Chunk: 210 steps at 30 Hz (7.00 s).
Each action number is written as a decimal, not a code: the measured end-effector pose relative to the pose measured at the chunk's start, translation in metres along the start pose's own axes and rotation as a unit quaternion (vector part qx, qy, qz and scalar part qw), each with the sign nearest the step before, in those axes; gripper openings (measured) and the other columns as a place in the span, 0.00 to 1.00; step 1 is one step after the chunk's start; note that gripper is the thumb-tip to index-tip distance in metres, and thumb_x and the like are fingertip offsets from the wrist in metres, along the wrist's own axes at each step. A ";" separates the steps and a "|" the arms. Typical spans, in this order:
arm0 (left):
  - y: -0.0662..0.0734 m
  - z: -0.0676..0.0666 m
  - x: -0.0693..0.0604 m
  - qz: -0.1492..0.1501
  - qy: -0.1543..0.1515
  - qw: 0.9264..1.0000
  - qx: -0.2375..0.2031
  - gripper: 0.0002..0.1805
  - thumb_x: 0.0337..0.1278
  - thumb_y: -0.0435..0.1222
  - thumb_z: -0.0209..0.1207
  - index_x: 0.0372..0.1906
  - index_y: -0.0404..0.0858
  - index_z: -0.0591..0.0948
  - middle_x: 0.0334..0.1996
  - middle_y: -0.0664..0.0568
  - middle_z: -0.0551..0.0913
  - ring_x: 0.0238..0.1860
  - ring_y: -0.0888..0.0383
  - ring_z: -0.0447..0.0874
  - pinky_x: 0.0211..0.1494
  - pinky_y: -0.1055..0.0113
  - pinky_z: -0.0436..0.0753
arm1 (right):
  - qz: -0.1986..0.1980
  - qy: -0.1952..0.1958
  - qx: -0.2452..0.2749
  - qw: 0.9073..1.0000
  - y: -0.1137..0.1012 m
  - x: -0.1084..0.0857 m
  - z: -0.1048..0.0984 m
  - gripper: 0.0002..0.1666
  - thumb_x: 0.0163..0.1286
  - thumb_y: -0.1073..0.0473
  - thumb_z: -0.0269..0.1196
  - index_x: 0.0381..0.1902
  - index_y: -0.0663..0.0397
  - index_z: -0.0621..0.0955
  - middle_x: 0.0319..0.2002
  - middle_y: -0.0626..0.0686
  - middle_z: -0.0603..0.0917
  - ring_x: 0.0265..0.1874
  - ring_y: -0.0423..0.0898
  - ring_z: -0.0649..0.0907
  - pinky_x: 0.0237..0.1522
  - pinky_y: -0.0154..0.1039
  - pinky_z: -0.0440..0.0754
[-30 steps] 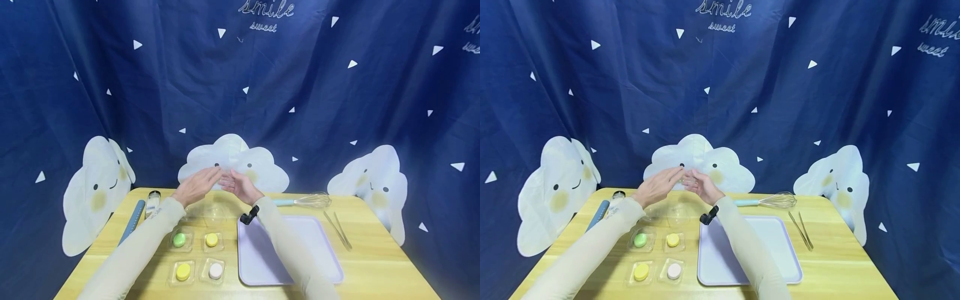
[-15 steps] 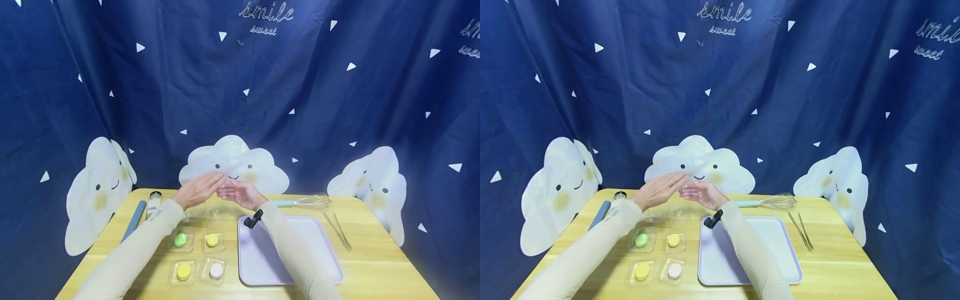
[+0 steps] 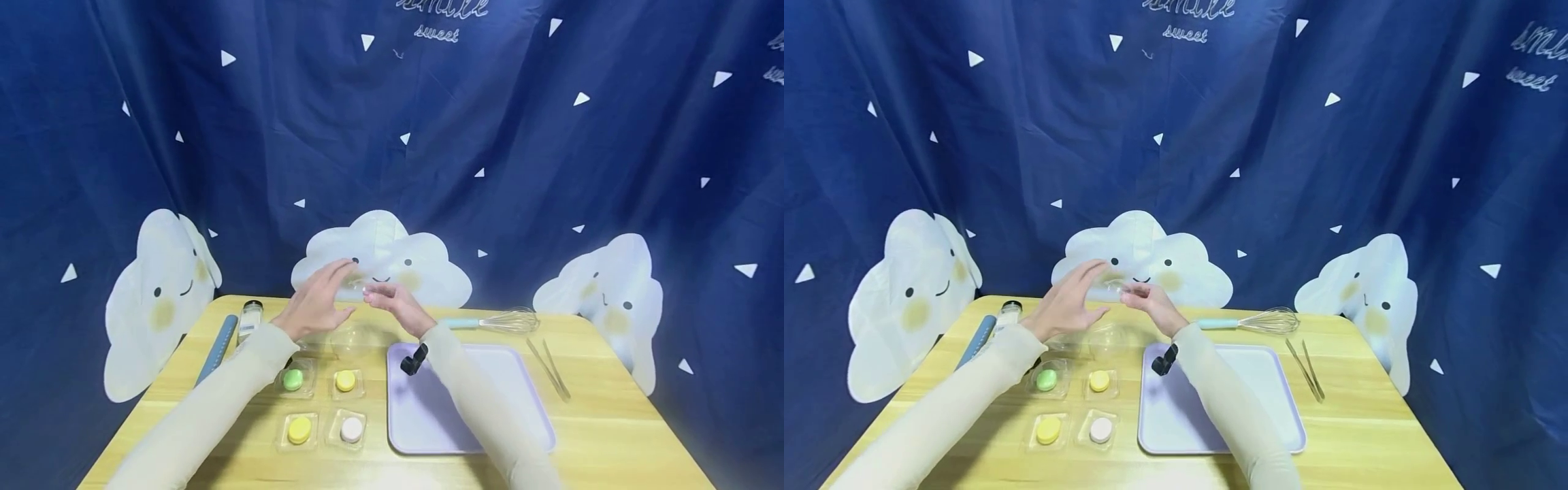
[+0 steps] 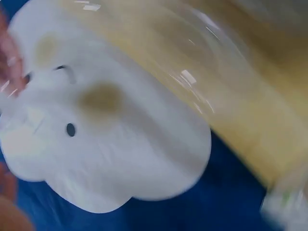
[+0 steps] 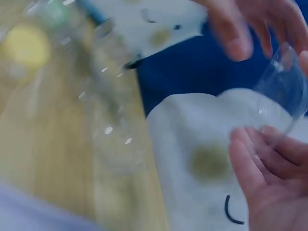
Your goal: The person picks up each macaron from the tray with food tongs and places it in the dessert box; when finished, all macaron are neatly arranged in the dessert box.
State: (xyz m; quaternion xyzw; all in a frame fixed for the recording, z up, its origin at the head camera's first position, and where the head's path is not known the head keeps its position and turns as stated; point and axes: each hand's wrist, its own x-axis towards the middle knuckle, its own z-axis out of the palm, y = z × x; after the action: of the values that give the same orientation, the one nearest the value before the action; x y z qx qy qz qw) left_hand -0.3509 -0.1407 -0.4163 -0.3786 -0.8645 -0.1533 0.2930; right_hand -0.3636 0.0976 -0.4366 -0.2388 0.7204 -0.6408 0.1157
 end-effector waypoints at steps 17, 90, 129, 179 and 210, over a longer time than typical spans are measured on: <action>0.039 -0.024 -0.047 -0.165 -0.192 0.941 -0.223 0.42 0.43 0.47 0.78 0.65 0.33 0.77 0.58 0.40 0.84 0.61 0.42 0.82 0.66 0.44 0.80 | -0.104 -0.029 -0.382 0.918 0.000 -0.063 0.036 0.42 0.58 0.52 0.76 0.69 0.54 0.75 0.62 0.54 0.83 0.60 0.51 0.83 0.66 0.44 0.82; 0.076 -0.004 -0.071 -0.200 -0.304 0.918 -0.155 0.34 0.46 0.34 0.75 0.61 0.29 0.79 0.62 0.40 0.82 0.67 0.40 0.77 0.72 0.46 0.76 | -0.030 -0.111 -0.518 0.847 0.017 -0.080 0.064 0.45 0.55 0.44 0.77 0.67 0.52 0.76 0.64 0.50 0.79 0.61 0.47 0.82 0.68 0.40 0.80; 0.048 -0.052 -0.057 -0.211 -0.187 0.950 -0.132 0.46 0.43 0.51 0.77 0.69 0.36 0.74 0.65 0.41 0.80 0.65 0.41 0.78 0.70 0.43 0.77 | -0.131 0.012 -0.371 0.919 -0.020 -0.061 0.058 0.47 0.57 0.56 0.77 0.71 0.56 0.69 0.67 0.57 0.78 0.65 0.55 0.79 0.67 0.50 0.80; -0.055 -0.019 -0.090 -0.343 -0.273 0.816 -0.377 0.59 0.52 0.38 0.71 0.80 0.28 0.45 0.77 0.25 0.52 0.74 0.26 0.57 0.75 0.33 0.65 | 0.086 -0.101 -0.353 0.926 0.020 0.037 0.092 0.55 0.58 0.56 0.74 0.78 0.57 0.61 0.77 0.57 0.67 0.75 0.54 0.69 0.79 0.50 0.65; -0.047 -0.010 -0.084 -0.337 -0.303 0.814 -0.363 0.53 0.46 0.32 0.71 0.76 0.22 0.55 0.74 0.25 0.60 0.65 0.34 0.76 0.71 0.44 0.77 | 0.086 -0.153 -0.423 0.889 0.021 0.038 0.104 0.54 0.58 0.55 0.76 0.77 0.58 0.62 0.73 0.56 0.72 0.73 0.53 0.73 0.77 0.48 0.69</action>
State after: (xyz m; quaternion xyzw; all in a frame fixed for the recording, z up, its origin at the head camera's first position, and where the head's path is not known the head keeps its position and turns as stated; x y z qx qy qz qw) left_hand -0.3365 -0.2245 -0.4627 -0.1697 -0.8648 -0.4221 -0.2126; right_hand -0.3518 -0.0099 -0.4678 -0.2972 0.9144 -0.2182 0.1669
